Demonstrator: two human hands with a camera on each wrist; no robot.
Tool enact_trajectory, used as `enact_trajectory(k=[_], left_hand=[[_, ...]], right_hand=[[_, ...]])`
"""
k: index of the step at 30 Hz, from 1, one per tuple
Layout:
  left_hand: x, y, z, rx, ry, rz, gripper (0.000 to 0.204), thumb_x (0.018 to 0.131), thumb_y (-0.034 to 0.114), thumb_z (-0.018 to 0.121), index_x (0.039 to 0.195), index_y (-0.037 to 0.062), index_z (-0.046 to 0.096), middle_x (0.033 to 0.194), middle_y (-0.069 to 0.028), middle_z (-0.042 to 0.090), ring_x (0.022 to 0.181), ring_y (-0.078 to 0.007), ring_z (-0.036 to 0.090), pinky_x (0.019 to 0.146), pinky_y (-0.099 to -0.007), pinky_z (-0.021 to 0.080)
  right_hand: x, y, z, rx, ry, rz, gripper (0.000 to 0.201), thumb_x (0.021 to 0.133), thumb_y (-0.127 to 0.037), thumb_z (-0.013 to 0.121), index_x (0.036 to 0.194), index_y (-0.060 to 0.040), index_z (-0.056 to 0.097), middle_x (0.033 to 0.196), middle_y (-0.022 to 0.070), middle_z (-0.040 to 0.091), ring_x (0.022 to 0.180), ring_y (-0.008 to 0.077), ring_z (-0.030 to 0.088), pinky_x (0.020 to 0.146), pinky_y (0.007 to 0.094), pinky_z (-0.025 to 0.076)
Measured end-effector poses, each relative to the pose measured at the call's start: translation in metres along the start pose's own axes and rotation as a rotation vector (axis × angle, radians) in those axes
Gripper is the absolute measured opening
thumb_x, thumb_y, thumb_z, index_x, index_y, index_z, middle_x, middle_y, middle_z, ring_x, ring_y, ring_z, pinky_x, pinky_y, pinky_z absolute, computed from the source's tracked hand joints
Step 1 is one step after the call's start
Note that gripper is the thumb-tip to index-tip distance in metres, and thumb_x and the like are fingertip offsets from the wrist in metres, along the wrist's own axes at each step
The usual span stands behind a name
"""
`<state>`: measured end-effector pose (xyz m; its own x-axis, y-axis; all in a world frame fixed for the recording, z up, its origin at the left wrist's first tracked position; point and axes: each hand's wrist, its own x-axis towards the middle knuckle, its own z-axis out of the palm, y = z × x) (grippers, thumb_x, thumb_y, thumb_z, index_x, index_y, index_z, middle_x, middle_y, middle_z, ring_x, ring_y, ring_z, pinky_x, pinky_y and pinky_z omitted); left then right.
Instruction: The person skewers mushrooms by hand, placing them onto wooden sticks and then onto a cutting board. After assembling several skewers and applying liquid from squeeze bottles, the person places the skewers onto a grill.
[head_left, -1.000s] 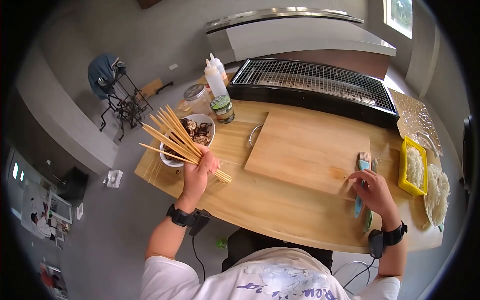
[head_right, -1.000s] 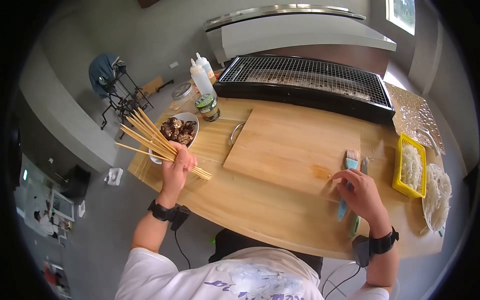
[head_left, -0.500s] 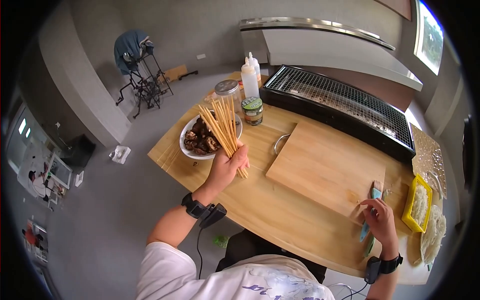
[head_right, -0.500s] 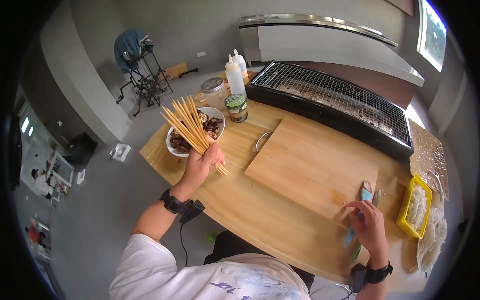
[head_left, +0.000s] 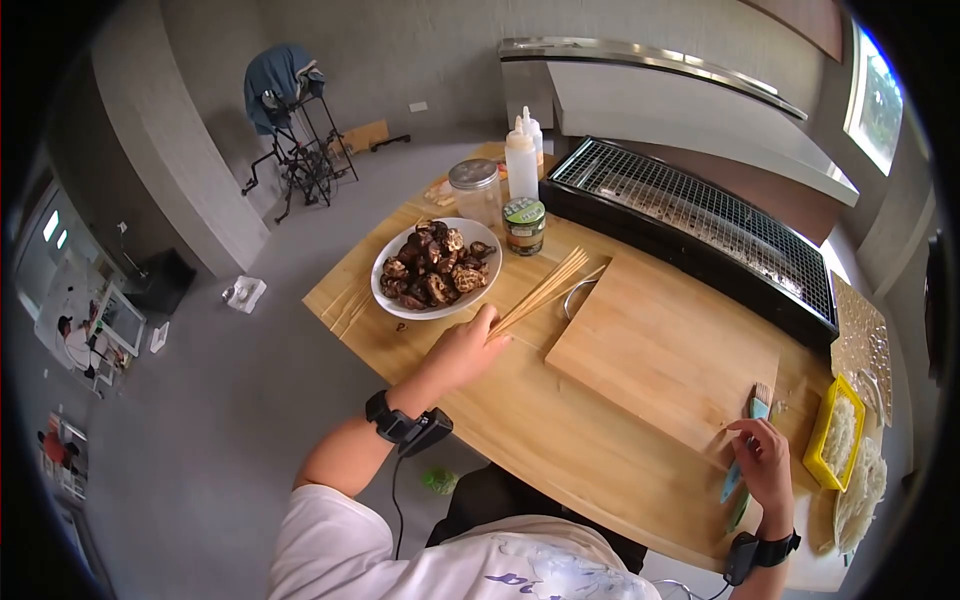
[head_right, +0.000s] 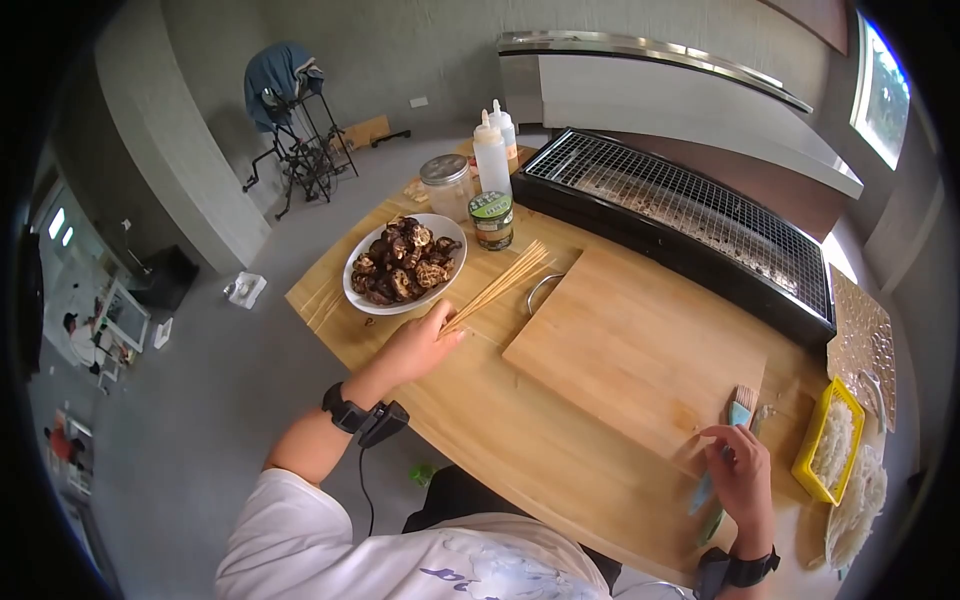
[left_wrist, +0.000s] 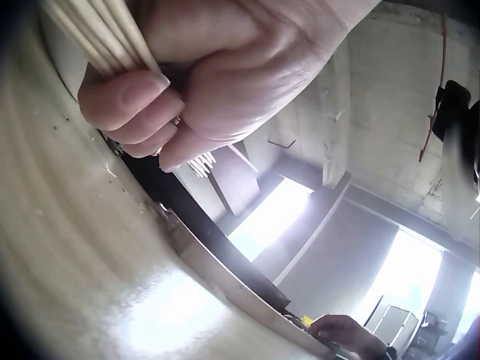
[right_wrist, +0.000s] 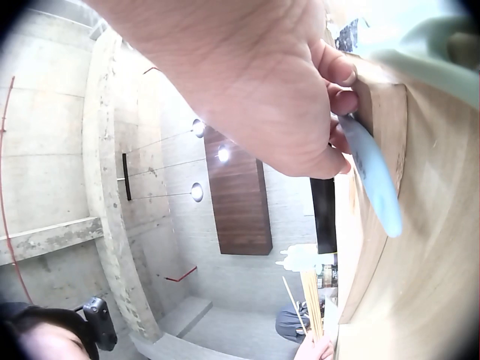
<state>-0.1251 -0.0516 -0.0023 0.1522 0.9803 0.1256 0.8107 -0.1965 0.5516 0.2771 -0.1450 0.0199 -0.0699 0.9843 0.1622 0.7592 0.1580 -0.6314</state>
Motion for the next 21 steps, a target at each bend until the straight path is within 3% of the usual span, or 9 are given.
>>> enact_trajectory(k=[1, 3, 8, 11, 13, 15, 18, 21], left_hand=[[-0.002, -0.002, -0.001, 0.001, 0.001, 0.000, 0.024, 0.086, 0.021, 0.054, 0.097, 0.0040, 0.041, 0.075, -0.0144, 0.058, 0.068, -0.0296, 0.060, 0.058, -0.0370, 0.045], [-0.007, -0.005, -0.001, 0.011, -0.010, -0.039, 0.029, 0.082, 0.019, 0.056, 0.102, 0.0034, 0.041, 0.089, -0.0217, 0.059, 0.086, -0.0401, 0.056, 0.069, -0.0426, 0.045], [-0.005, -0.018, 0.000, 0.078, -0.009, -0.053, 0.031, 0.081, 0.017, 0.058, 0.104, 0.0045, 0.042, 0.087, -0.0207, 0.060, 0.087, -0.0389, 0.056, 0.072, -0.0436, 0.044], [-0.001, -0.017, -0.003, 0.277, -0.030, -0.073, 0.029, 0.081, 0.016, 0.057, 0.100, 0.0041, 0.039, 0.078, -0.0214, 0.059, 0.079, -0.0409, 0.056, 0.069, -0.0482, 0.043], [0.004, -0.023, 0.003, 0.350, 0.104, 0.017, 0.029, 0.080, 0.017, 0.058, 0.098, 0.0039, 0.040, 0.070, -0.0183, 0.058, 0.074, -0.0395, 0.056, 0.068, -0.0488, 0.043], [0.002, -0.022, 0.005, 0.377, 0.079, 0.014, 0.030, 0.080, 0.018, 0.058, 0.098, 0.0036, 0.040, 0.070, -0.0180, 0.058, 0.074, -0.0391, 0.057, 0.069, -0.0488, 0.043], [0.001, -0.022, 0.006, 0.415, 0.060, -0.008, 0.032, 0.080, 0.022, 0.059, 0.099, 0.0035, 0.041, 0.072, -0.0194, 0.058, 0.074, -0.0384, 0.057, 0.068, -0.0485, 0.043], [-0.002, -0.027, 0.010, 0.426, 0.146, 0.026, 0.033, 0.080, 0.024, 0.060, 0.098, 0.0030, 0.042, 0.076, -0.0205, 0.058, 0.075, -0.0382, 0.057, 0.067, -0.0480, 0.043]], right_hand=[[0.000, 0.000, 0.000, 0.008, 0.002, 0.002, 0.018, 0.072, 0.003, 0.055, 0.088, -0.0049, 0.062, 0.068, 0.0048, 0.051, 0.054, 0.0114, 0.045, 0.051, 0.0236, 0.038], [0.001, 0.001, 0.000, 0.015, 0.003, 0.008, 0.018, 0.072, 0.003, 0.055, 0.088, -0.0048, 0.062, 0.068, 0.0048, 0.052, 0.054, 0.0114, 0.045, 0.051, 0.0236, 0.038], [0.001, 0.002, -0.002, 0.020, -0.008, -0.011, 0.019, 0.072, 0.003, 0.056, 0.088, -0.0045, 0.061, 0.069, 0.0046, 0.052, 0.053, 0.0120, 0.047, 0.051, 0.0235, 0.039], [0.000, -0.001, -0.003, 0.023, -0.015, -0.014, 0.019, 0.072, 0.002, 0.056, 0.089, -0.0051, 0.061, 0.069, 0.0054, 0.052, 0.055, 0.0144, 0.050, 0.053, 0.0250, 0.041], [-0.003, -0.003, -0.004, 0.006, 0.009, -0.038, 0.018, 0.072, 0.001, 0.057, 0.089, -0.0055, 0.061, 0.070, 0.0059, 0.052, 0.055, 0.0160, 0.051, 0.053, 0.0257, 0.042], [-0.003, -0.004, -0.003, -0.017, 0.015, -0.065, 0.017, 0.073, -0.001, 0.058, 0.089, -0.0066, 0.061, 0.070, 0.0074, 0.052, 0.057, 0.0198, 0.053, 0.054, 0.0275, 0.044], [-0.005, 0.002, -0.001, -0.018, 0.032, -0.116, 0.018, 0.073, 0.000, 0.057, 0.089, -0.0065, 0.061, 0.072, 0.0046, 0.052, 0.055, 0.0138, 0.050, 0.052, 0.0245, 0.042], [-0.006, 0.003, -0.001, -0.012, 0.038, -0.117, 0.018, 0.072, 0.000, 0.058, 0.089, -0.0069, 0.061, 0.071, 0.0047, 0.051, 0.055, 0.0148, 0.051, 0.053, 0.0247, 0.043]])
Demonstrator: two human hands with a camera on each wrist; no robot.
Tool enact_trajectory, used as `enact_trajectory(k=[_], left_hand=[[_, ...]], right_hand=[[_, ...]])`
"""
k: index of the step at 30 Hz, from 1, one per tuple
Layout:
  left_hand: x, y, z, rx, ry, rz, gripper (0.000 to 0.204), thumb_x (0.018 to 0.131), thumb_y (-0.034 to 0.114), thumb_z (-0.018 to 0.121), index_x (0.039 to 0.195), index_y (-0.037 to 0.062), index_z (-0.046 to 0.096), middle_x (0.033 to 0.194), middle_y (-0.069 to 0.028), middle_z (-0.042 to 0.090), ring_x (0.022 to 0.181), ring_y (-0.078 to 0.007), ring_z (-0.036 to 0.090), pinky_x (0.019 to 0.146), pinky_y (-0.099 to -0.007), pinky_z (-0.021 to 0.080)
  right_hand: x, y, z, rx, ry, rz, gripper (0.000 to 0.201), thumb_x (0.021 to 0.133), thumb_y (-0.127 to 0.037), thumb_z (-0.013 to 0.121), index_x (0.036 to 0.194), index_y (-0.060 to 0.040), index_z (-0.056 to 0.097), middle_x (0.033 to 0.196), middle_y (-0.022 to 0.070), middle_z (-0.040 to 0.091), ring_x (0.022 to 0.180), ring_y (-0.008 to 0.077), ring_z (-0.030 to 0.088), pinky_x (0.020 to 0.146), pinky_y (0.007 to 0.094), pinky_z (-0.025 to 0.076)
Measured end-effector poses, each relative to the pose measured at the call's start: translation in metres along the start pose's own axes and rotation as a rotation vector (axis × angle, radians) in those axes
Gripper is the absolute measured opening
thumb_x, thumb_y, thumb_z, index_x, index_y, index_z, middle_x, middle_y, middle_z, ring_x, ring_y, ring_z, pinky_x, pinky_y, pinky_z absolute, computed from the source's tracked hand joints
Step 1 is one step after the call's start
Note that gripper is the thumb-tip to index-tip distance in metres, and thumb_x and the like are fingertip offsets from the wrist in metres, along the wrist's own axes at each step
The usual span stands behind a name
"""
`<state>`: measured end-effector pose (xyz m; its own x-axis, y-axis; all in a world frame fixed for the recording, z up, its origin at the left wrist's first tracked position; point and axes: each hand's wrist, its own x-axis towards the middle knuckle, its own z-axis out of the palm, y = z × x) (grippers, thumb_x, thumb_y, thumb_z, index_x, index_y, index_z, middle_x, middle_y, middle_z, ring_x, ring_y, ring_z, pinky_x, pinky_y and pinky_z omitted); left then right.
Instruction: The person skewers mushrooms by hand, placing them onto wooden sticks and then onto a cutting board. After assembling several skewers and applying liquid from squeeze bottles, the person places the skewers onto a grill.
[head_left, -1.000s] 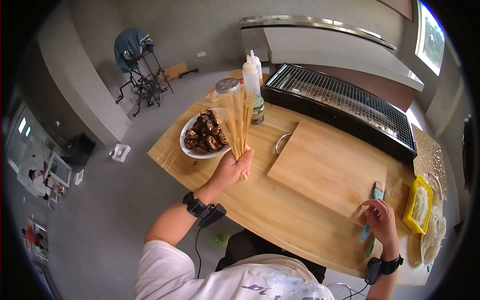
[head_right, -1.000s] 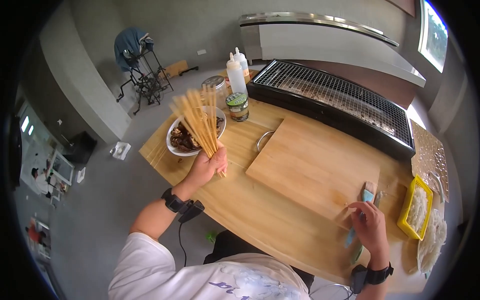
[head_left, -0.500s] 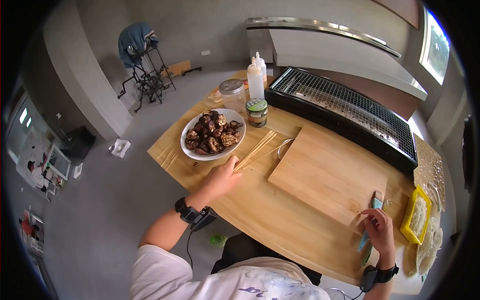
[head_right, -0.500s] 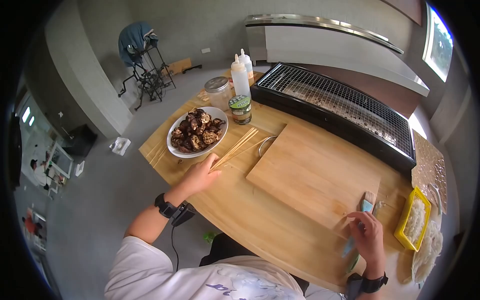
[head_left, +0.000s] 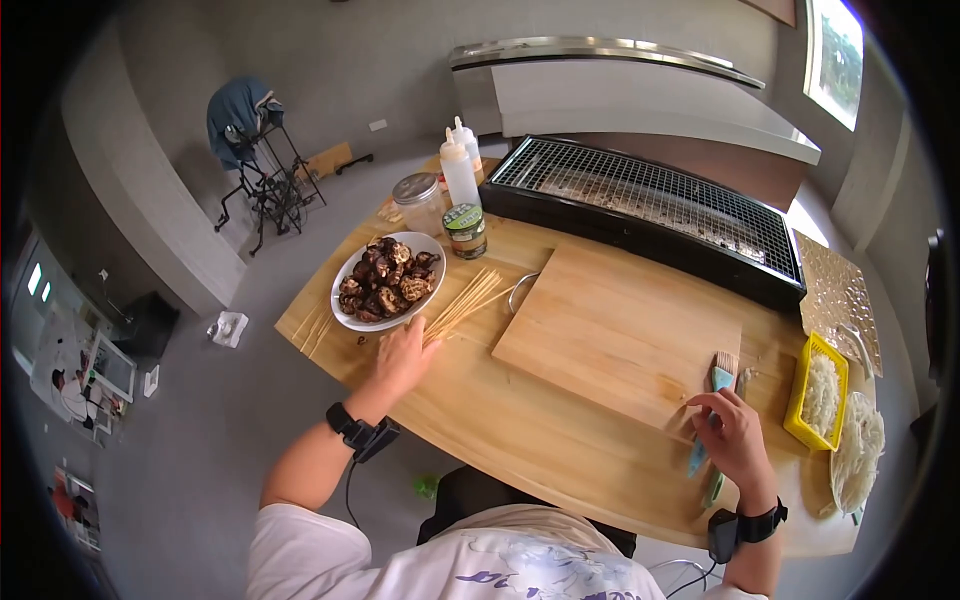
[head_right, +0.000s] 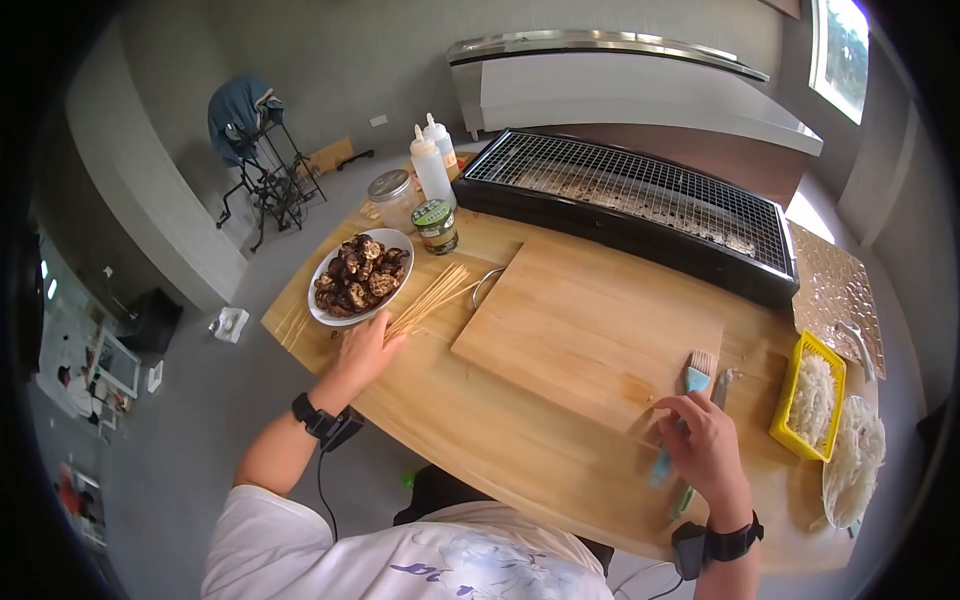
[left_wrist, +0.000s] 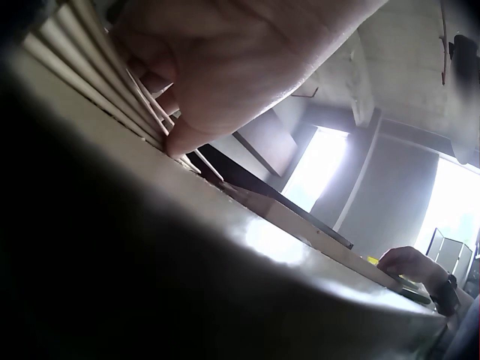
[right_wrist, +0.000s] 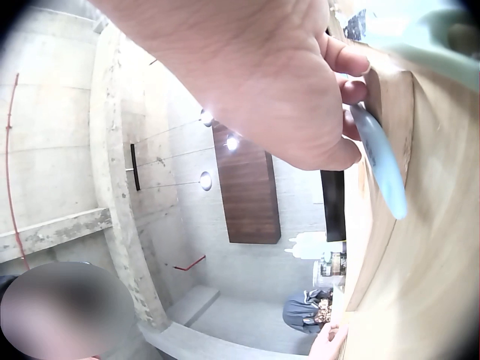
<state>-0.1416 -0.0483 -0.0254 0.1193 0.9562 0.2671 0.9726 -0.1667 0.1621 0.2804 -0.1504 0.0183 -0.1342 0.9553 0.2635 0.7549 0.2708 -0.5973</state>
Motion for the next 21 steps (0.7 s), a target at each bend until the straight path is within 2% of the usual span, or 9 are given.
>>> enact_trajectory(k=[2, 4, 7, 9, 12, 16, 17, 19, 21], left_hand=[[-0.002, -0.003, 0.000, -0.047, 0.069, 0.027, 0.033, 0.079, 0.025, 0.062, 0.096, 0.0031, 0.045, 0.078, -0.0202, 0.058, 0.075, -0.0391, 0.057, 0.067, -0.0479, 0.043], [-0.006, -0.002, -0.002, -0.091, 0.064, 0.017, 0.032, 0.078, 0.024, 0.063, 0.095, 0.0030, 0.046, 0.080, -0.0202, 0.058, 0.076, -0.0392, 0.056, 0.068, -0.0477, 0.043], [-0.011, -0.003, 0.000, -0.094, 0.113, 0.026, 0.033, 0.076, 0.022, 0.065, 0.096, 0.0025, 0.047, 0.084, -0.0199, 0.055, 0.080, -0.0386, 0.054, 0.070, -0.0463, 0.042], [-0.015, -0.001, 0.004, -0.054, 0.161, 0.051, 0.034, 0.075, 0.020, 0.066, 0.097, 0.0022, 0.047, 0.088, -0.0196, 0.053, 0.083, -0.0377, 0.052, 0.072, -0.0452, 0.042], [-0.029, 0.013, -0.008, 0.014, 0.204, -0.040, 0.044, 0.073, 0.016, 0.067, 0.110, 0.0017, 0.047, 0.096, -0.0164, 0.047, 0.091, -0.0335, 0.047, 0.079, -0.0417, 0.039], [-0.046, 0.028, -0.014, 0.013, 0.244, -0.030, 0.043, 0.073, 0.014, 0.066, 0.111, 0.0022, 0.048, 0.096, -0.0156, 0.046, 0.091, -0.0331, 0.046, 0.079, -0.0417, 0.039], [-0.051, 0.035, -0.016, 0.012, 0.300, -0.032, 0.041, 0.074, 0.012, 0.065, 0.109, 0.0020, 0.049, 0.095, -0.0153, 0.047, 0.091, -0.0327, 0.046, 0.079, -0.0414, 0.039], [-0.061, 0.045, -0.013, -0.006, 0.348, -0.020, 0.038, 0.074, 0.011, 0.065, 0.108, 0.0019, 0.050, 0.094, -0.0150, 0.047, 0.090, -0.0322, 0.046, 0.078, -0.0411, 0.039], [-0.074, 0.049, -0.007, -0.072, 0.424, 0.034, 0.026, 0.075, 0.007, 0.062, 0.100, 0.0023, 0.054, 0.083, -0.0122, 0.051, 0.078, -0.0282, 0.050, 0.068, -0.0384, 0.041]], right_hand=[[0.000, 0.000, -0.002, 0.014, -0.001, 0.008, 0.018, 0.072, 0.000, 0.058, 0.089, -0.0070, 0.061, 0.071, 0.0047, 0.051, 0.055, 0.0151, 0.051, 0.053, 0.0247, 0.043], [0.001, 0.000, -0.005, 0.025, -0.043, 0.024, 0.016, 0.073, -0.003, 0.058, 0.088, -0.0076, 0.061, 0.073, 0.0069, 0.055, 0.060, 0.0210, 0.056, 0.056, 0.0284, 0.045], [0.001, 0.001, -0.006, 0.045, -0.045, 0.025, 0.016, 0.073, -0.003, 0.059, 0.088, -0.0077, 0.061, 0.073, 0.0067, 0.055, 0.060, 0.0213, 0.056, 0.056, 0.0285, 0.046], [0.002, 0.006, -0.004, 0.046, -0.029, 0.011, 0.018, 0.071, -0.001, 0.060, 0.088, -0.0068, 0.061, 0.071, 0.0059, 0.053, 0.058, 0.0187, 0.054, 0.055, 0.0272, 0.045], [0.003, 0.006, -0.005, 0.050, -0.026, 0.004, 0.020, 0.068, 0.002, 0.060, 0.087, -0.0058, 0.061, 0.070, 0.0051, 0.051, 0.055, 0.0158, 0.052, 0.053, 0.0259, 0.044], [0.002, 0.012, -0.004, 0.072, -0.043, 0.004, 0.024, 0.067, 0.004, 0.058, 0.088, -0.0056, 0.062, 0.071, 0.0040, 0.051, 0.056, 0.0136, 0.052, 0.052, 0.0244, 0.044], [0.003, 0.010, -0.006, 0.060, -0.032, 0.022, 0.024, 0.067, 0.004, 0.058, 0.088, -0.0056, 0.062, 0.071, 0.0040, 0.051, 0.056, 0.0136, 0.052, 0.052, 0.0244, 0.044], [0.004, 0.005, -0.010, 0.070, -0.060, 0.081, 0.027, 0.067, 0.004, 0.056, 0.090, -0.0092, 0.061, 0.075, 0.0053, 0.053, 0.062, 0.0199, 0.055, 0.055, 0.0281, 0.046], [0.005, 0.006, -0.010, 0.068, -0.065, 0.114, 0.030, 0.067, 0.006, 0.054, 0.091, -0.0099, 0.061, 0.077, 0.0049, 0.051, 0.062, 0.0196, 0.054, 0.055, 0.0278, 0.046]])
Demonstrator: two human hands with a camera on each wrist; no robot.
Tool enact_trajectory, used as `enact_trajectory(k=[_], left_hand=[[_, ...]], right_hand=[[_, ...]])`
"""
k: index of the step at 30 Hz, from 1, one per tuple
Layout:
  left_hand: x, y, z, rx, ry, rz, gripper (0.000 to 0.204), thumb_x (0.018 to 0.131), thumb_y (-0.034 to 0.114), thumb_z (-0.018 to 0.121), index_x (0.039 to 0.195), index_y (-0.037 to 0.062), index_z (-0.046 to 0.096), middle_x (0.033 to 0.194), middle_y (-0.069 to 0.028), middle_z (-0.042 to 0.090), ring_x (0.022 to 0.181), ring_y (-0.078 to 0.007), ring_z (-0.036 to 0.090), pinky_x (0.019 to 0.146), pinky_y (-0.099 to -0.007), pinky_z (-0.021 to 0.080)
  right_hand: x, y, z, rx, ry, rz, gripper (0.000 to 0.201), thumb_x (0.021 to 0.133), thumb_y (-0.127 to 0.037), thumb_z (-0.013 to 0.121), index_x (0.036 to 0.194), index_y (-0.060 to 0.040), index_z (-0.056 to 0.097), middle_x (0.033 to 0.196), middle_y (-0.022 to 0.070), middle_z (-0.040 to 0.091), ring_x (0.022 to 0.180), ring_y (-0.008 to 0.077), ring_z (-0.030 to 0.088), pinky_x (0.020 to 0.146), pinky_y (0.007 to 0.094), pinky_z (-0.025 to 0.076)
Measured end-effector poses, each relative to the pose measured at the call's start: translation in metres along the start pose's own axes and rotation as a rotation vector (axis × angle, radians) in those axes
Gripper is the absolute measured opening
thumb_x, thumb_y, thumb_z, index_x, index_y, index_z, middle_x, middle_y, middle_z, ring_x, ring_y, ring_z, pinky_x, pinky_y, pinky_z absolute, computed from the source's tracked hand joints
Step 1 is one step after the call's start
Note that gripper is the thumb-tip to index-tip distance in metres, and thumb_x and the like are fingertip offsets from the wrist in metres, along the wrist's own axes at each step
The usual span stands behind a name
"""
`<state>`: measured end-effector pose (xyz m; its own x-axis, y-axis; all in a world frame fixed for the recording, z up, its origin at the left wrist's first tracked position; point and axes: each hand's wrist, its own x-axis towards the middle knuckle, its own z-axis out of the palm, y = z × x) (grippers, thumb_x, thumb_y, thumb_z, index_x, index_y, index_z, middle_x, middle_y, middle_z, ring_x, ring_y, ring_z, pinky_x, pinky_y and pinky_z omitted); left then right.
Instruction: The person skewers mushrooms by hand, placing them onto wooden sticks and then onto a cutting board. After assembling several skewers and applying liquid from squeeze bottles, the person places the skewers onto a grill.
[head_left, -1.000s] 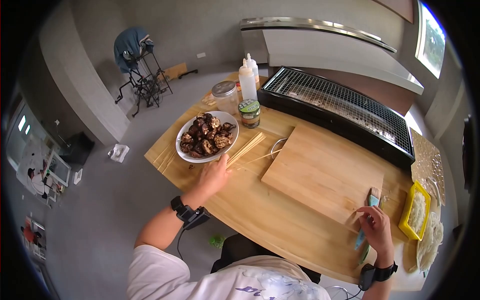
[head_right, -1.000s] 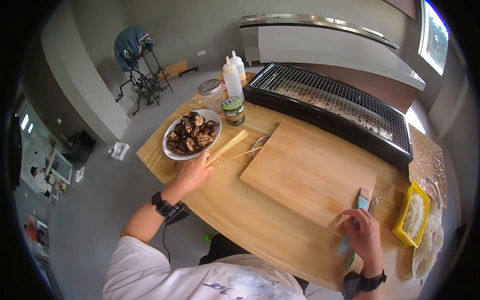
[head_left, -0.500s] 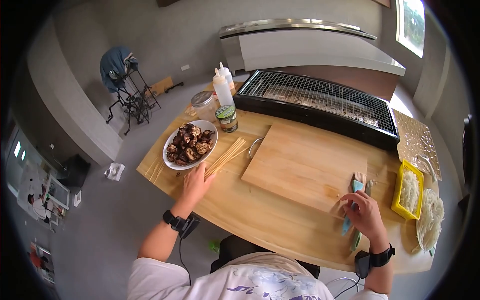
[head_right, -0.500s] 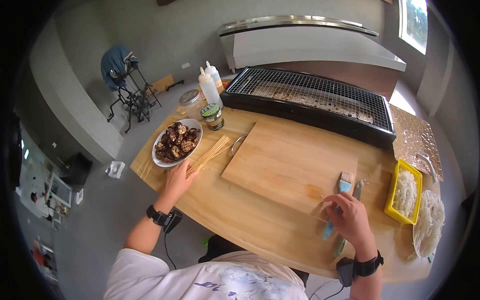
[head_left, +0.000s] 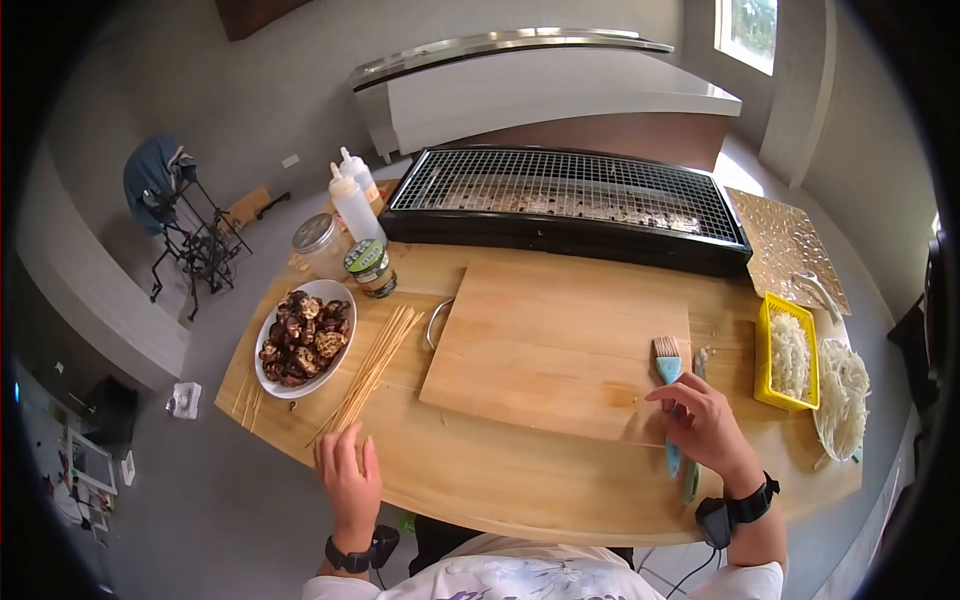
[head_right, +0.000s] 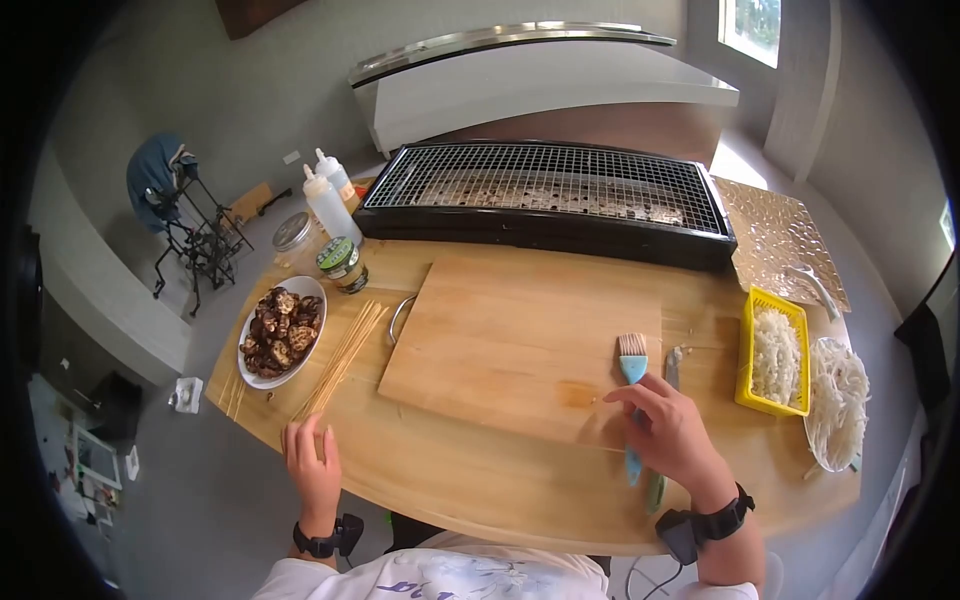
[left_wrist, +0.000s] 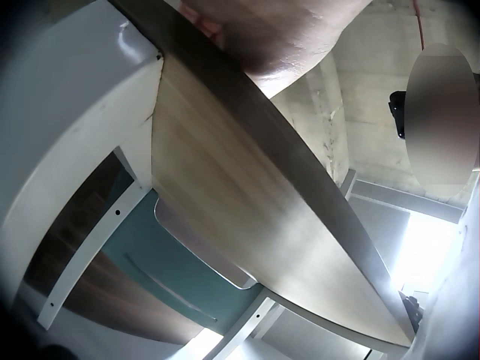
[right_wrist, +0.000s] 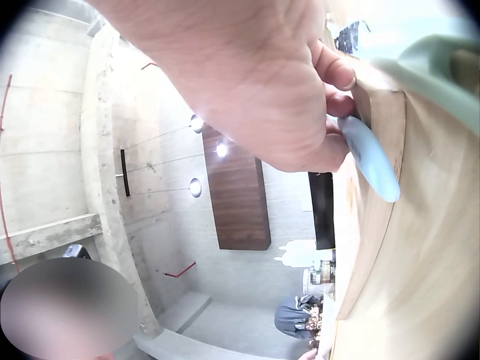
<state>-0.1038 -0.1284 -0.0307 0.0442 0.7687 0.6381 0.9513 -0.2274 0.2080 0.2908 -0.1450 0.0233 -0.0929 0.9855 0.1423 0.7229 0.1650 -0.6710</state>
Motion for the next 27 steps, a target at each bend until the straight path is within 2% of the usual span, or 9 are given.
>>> enact_trajectory(k=[6, 10, 12, 14, 18, 20, 22, 25, 27], left_hand=[[-0.016, 0.005, 0.010, -0.351, 0.009, -0.145, 0.005, 0.081, 0.006, 0.058, 0.080, 0.0033, 0.053, 0.063, -0.0062, 0.050, 0.050, -0.0148, 0.047, 0.047, -0.0264, 0.036], [-0.013, -0.001, 0.007, -0.421, -0.040, -0.320, 0.014, 0.084, 0.009, 0.056, 0.075, 0.0038, 0.047, 0.062, -0.0034, 0.048, 0.050, -0.0090, 0.044, 0.045, -0.0234, 0.033], [0.000, 0.002, 0.007, -0.884, -0.145, -0.581, 0.019, 0.087, 0.011, 0.054, 0.073, 0.0052, 0.043, 0.061, 0.0011, 0.045, 0.049, -0.0049, 0.041, 0.044, -0.0206, 0.031], [0.014, 0.013, -0.008, -1.090, -0.238, -0.610, 0.015, 0.088, 0.010, 0.053, 0.077, 0.0046, 0.045, 0.062, 0.0037, 0.043, 0.050, -0.0027, 0.039, 0.045, -0.0176, 0.031], [0.030, 0.009, -0.025, -1.029, -0.153, -0.362, 0.009, 0.085, 0.009, 0.056, 0.086, 0.0021, 0.050, 0.062, 0.0004, 0.047, 0.051, -0.0057, 0.044, 0.047, -0.0184, 0.036], [0.047, 0.008, -0.034, -0.457, -0.181, -0.046, 0.014, 0.083, 0.008, 0.058, 0.094, 0.0017, 0.052, 0.068, -0.0049, 0.054, 0.053, -0.0123, 0.051, 0.051, -0.0226, 0.041], [0.059, 0.009, -0.037, -0.340, -0.280, -0.034, 0.022, 0.081, 0.008, 0.059, 0.102, 0.0031, 0.053, 0.080, -0.0089, 0.057, 0.065, -0.0172, 0.057, 0.057, -0.0258, 0.045], [0.079, 0.017, -0.037, -0.583, -0.371, 0.064, 0.021, 0.085, 0.012, 0.055, 0.105, 0.0036, 0.052, 0.088, -0.0071, 0.058, 0.077, -0.0152, 0.059, 0.062, -0.0265, 0.047], [0.100, 0.028, -0.044, -1.229, -0.548, -0.161, 0.026, 0.090, 0.019, 0.050, 0.110, 0.0030, 0.049, 0.091, -0.0064, 0.057, 0.082, -0.0127, 0.057, 0.067, -0.0251, 0.046]], right_hand=[[-0.001, 0.001, 0.002, -0.015, 0.081, 0.002, 0.026, 0.067, 0.005, 0.055, 0.088, -0.0093, 0.060, 0.076, 0.0049, 0.049, 0.063, 0.0191, 0.054, 0.056, 0.0282, 0.046], [0.000, 0.005, 0.005, -0.011, 0.084, -0.014, 0.023, 0.068, 0.006, 0.056, 0.086, -0.0075, 0.059, 0.073, 0.0051, 0.048, 0.061, 0.0179, 0.052, 0.055, 0.0270, 0.045], [0.002, 0.005, 0.004, -0.018, 0.081, -0.038, 0.022, 0.068, 0.006, 0.056, 0.085, -0.0070, 0.059, 0.072, 0.0053, 0.048, 0.060, 0.0175, 0.052, 0.055, 0.0265, 0.044], [0.002, 0.005, 0.005, -0.001, 0.143, -0.017, 0.020, 0.069, 0.006, 0.054, 0.084, -0.0059, 0.059, 0.070, 0.0058, 0.048, 0.059, 0.0166, 0.051, 0.053, 0.0257, 0.042], [0.003, 0.004, 0.004, 0.008, 0.156, -0.030, 0.018, 0.070, 0.007, 0.053, 0.082, -0.0052, 0.059, 0.071, 0.0064, 0.049, 0.059, 0.0173, 0.051, 0.053, 0.0261, 0.041], [0.003, 0.007, 0.007, 0.007, 0.190, -0.025, 0.017, 0.070, 0.007, 0.052, 0.081, -0.0047, 0.059, 0.071, 0.0070, 0.051, 0.059, 0.0181, 0.051, 0.054, 0.0266, 0.041], [0.003, 0.006, 0.007, 0.010, 0.175, -0.028, 0.017, 0.070, 0.006, 0.052, 0.081, -0.0048, 0.058, 0.070, 0.0072, 0.051, 0.060, 0.0186, 0.051, 0.054, 0.0269, 0.042], [0.003, 0.007, 0.009, -0.019, 0.221, -0.075, 0.015, 0.070, 0.005, 0.053, 0.081, -0.0048, 0.058, 0.069, 0.0073, 0.051, 0.061, 0.0178, 0.052, 0.054, 0.0265, 0.041], [0.003, 0.009, 0.010, -0.016, 0.220, -0.081, 0.014, 0.070, 0.004, 0.054, 0.081, -0.0046, 0.058, 0.068, 0.0071, 0.050, 0.060, 0.0174, 0.051, 0.053, 0.0264, 0.041]])
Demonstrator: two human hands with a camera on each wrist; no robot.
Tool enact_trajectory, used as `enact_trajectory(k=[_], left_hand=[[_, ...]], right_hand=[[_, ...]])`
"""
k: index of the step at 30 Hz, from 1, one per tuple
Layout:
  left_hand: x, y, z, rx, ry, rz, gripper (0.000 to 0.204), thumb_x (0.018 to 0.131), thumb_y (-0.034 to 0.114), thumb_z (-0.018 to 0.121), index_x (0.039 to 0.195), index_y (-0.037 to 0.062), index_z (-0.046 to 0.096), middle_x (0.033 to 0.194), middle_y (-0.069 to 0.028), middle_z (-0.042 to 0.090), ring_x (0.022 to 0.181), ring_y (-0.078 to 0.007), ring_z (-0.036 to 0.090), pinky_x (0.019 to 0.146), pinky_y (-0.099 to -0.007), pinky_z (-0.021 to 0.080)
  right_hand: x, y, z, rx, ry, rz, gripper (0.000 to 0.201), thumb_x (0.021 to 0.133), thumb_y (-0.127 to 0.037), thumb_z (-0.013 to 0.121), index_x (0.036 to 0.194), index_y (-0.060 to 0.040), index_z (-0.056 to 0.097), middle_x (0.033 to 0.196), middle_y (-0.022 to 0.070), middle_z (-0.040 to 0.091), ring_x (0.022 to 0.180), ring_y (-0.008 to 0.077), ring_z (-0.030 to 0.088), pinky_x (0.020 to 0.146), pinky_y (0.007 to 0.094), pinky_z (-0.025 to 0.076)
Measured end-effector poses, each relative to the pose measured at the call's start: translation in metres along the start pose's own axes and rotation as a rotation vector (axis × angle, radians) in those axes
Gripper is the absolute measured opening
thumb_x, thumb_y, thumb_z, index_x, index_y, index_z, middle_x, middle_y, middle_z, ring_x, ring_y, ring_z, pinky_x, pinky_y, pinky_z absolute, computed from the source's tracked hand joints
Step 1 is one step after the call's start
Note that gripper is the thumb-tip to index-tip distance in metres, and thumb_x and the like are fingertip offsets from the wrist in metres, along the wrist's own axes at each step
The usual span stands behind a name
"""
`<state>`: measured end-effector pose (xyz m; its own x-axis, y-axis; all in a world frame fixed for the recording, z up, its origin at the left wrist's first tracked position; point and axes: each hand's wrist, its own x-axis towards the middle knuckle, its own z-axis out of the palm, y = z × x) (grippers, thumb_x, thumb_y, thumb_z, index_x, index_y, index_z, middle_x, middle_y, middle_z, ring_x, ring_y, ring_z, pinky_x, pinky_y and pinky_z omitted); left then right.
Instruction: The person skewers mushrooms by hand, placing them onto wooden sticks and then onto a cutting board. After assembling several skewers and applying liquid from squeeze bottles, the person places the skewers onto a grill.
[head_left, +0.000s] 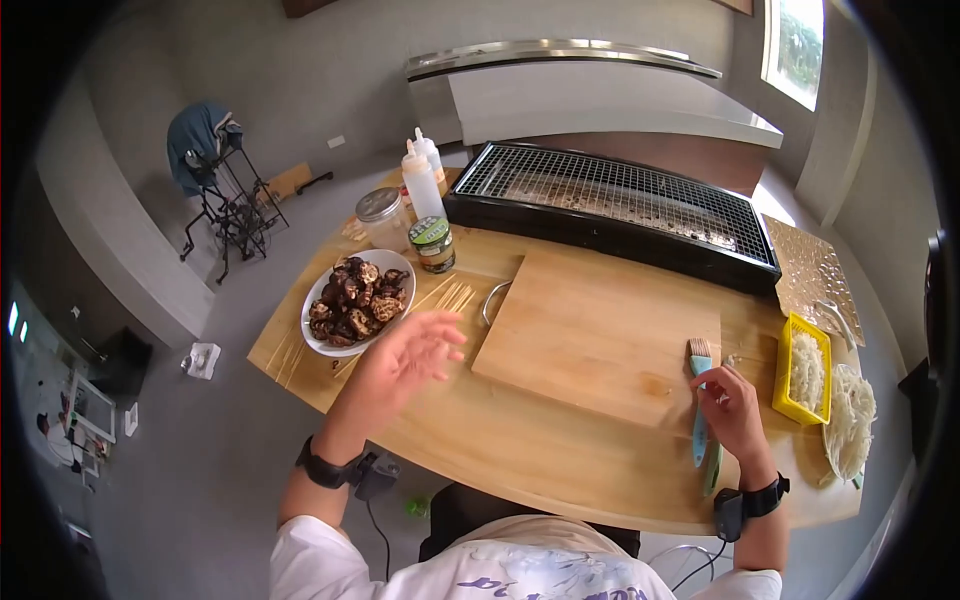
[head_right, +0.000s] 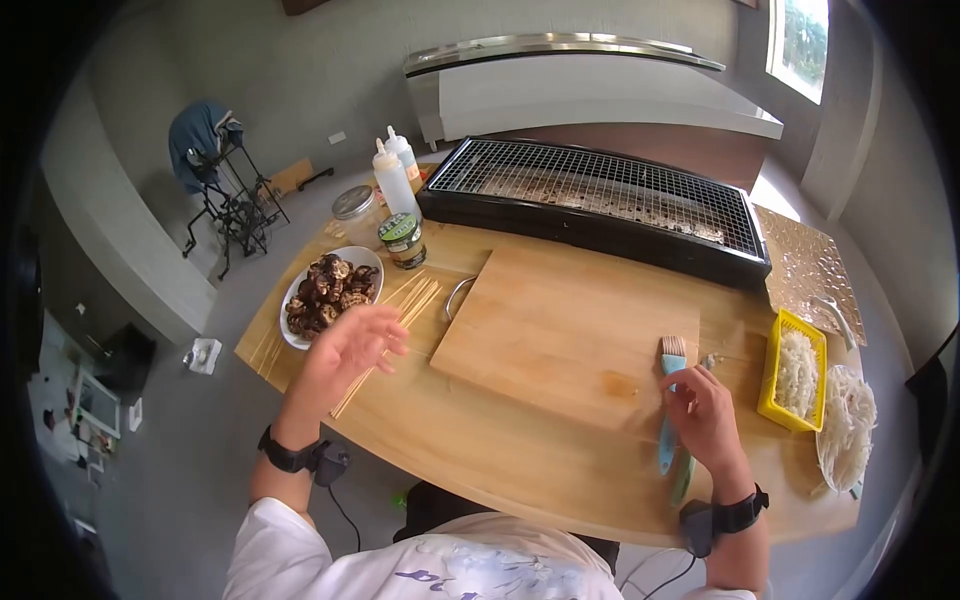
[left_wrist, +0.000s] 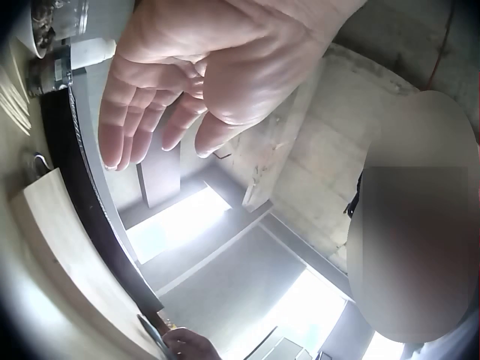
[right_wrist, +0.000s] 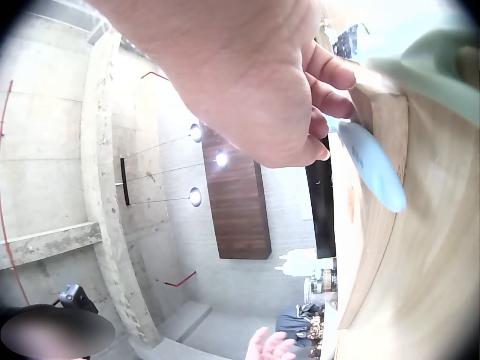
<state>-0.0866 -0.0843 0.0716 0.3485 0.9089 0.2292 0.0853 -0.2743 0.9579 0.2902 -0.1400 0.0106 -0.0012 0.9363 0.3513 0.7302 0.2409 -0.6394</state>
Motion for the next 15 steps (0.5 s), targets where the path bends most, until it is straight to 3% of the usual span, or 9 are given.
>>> enact_trajectory(k=[4, 7, 11, 13, 15], left_hand=[[0.046, -0.002, 0.011, -0.057, 0.052, 0.110, 0.025, 0.092, 0.022, 0.047, 0.109, 0.0036, 0.048, 0.088, -0.0041, 0.055, 0.082, -0.0123, 0.056, 0.067, -0.0247, 0.045], [0.087, -0.045, 0.035, -0.314, 0.089, 0.072, 0.019, 0.091, 0.019, 0.048, 0.103, 0.0047, 0.050, 0.083, -0.0014, 0.053, 0.076, -0.0092, 0.054, 0.067, -0.0213, 0.043], [0.116, -0.104, 0.052, 0.317, 0.207, 0.169, 0.017, 0.084, 0.011, 0.055, 0.099, 0.0048, 0.053, 0.081, -0.0024, 0.055, 0.074, -0.0115, 0.053, 0.067, -0.0245, 0.045], [0.119, -0.129, 0.047, 0.242, 0.141, 0.105, 0.020, 0.083, 0.010, 0.057, 0.102, 0.0064, 0.052, 0.082, -0.0036, 0.056, 0.078, -0.0130, 0.054, 0.072, -0.0264, 0.045], [0.115, -0.127, 0.046, 0.274, 0.155, 0.118, 0.022, 0.083, 0.010, 0.056, 0.104, 0.0053, 0.052, 0.088, -0.0056, 0.057, 0.085, -0.0151, 0.055, 0.075, -0.0269, 0.045]], right_hand=[[-0.001, 0.006, -0.001, -0.008, -0.019, 0.024, 0.013, 0.071, 0.001, 0.057, 0.082, -0.0050, 0.057, 0.065, 0.0059, 0.048, 0.056, 0.0164, 0.048, 0.052, 0.0266, 0.039], [-0.002, 0.005, 0.000, -0.035, -0.028, 0.058, 0.014, 0.071, -0.003, 0.060, 0.084, -0.0055, 0.057, 0.063, 0.0050, 0.046, 0.054, 0.0158, 0.046, 0.051, 0.0272, 0.038], [-0.002, 0.009, -0.004, -0.089, -0.008, 0.091, 0.012, 0.073, -0.011, 0.061, 0.081, -0.0049, 0.055, 0.061, 0.0079, 0.049, 0.054, 0.0199, 0.049, 0.053, 0.0300, 0.040], [-0.003, 0.016, -0.004, -0.031, 0.031, 0.180, 0.012, 0.075, -0.014, 0.060, 0.078, -0.0045, 0.053, 0.062, 0.0103, 0.052, 0.057, 0.0233, 0.052, 0.054, 0.0318, 0.042], [-0.003, 0.022, -0.004, -0.072, 0.087, 0.184, 0.016, 0.076, -0.018, 0.060, 0.077, -0.0030, 0.052, 0.063, 0.0132, 0.054, 0.062, 0.0294, 0.055, 0.058, 0.0360, 0.044]])
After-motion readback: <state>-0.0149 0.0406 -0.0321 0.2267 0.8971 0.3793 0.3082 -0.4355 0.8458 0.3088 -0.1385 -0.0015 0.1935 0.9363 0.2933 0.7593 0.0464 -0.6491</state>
